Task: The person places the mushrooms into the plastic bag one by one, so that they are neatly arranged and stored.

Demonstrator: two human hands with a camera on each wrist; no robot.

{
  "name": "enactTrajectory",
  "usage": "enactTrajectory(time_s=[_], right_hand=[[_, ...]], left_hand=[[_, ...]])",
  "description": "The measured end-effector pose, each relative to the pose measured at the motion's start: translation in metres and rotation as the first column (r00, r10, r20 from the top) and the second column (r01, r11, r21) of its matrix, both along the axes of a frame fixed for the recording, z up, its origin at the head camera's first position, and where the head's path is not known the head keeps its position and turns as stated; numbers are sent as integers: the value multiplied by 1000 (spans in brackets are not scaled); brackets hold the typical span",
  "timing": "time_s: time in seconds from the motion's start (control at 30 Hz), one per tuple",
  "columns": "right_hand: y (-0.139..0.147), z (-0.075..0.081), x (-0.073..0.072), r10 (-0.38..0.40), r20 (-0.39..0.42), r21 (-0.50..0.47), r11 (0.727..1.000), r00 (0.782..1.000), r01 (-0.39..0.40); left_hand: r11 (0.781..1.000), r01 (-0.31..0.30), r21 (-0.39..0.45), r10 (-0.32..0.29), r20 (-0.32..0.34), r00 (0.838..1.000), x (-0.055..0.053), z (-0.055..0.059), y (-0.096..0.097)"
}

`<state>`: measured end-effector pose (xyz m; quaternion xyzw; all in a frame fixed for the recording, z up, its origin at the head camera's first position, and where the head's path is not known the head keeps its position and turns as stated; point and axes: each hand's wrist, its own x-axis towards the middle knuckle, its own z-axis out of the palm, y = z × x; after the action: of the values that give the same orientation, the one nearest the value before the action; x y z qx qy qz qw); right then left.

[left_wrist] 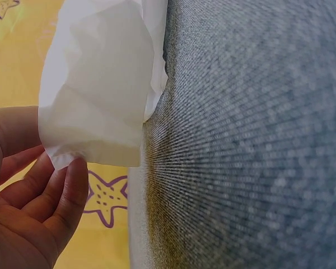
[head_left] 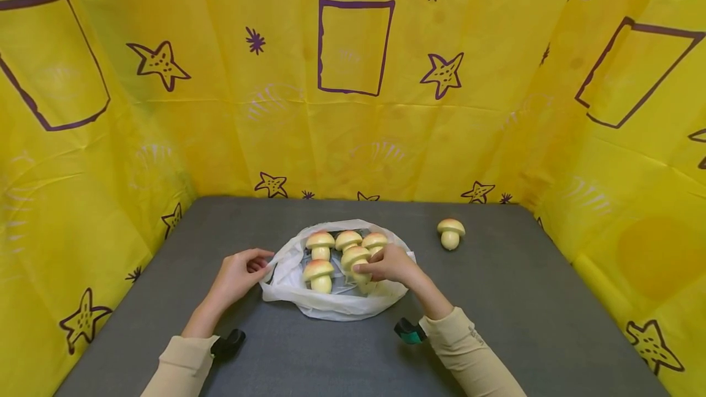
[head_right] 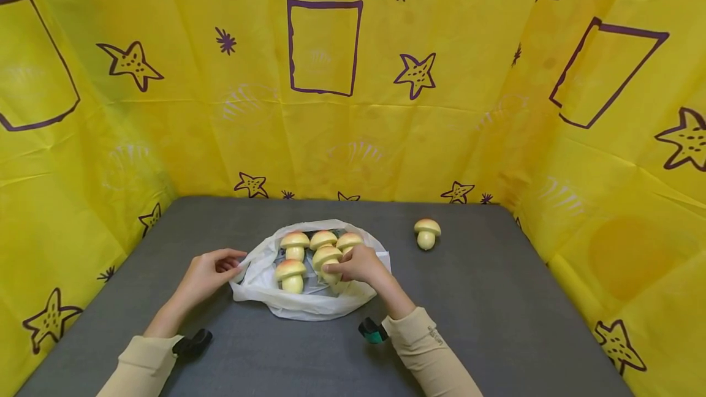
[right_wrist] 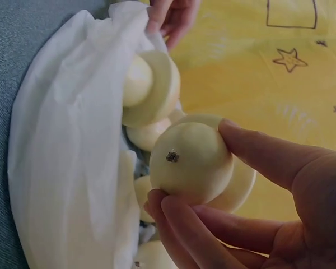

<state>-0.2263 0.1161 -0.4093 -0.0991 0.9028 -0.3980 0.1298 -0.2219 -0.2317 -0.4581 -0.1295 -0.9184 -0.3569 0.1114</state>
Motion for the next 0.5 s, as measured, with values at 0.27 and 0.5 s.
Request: enactTrajectory(time_s=[0.27,0.5], right_hand=[[-4,-6,3,-1,-15,13,1000,1000,1],[-6,-13,3,-19,4,12,1000,1000,18]], left_hand=[[1000,-9,0,9,19,1000,1,0,1],[1000,3,16,-3,-6,1000,0,0,1]])
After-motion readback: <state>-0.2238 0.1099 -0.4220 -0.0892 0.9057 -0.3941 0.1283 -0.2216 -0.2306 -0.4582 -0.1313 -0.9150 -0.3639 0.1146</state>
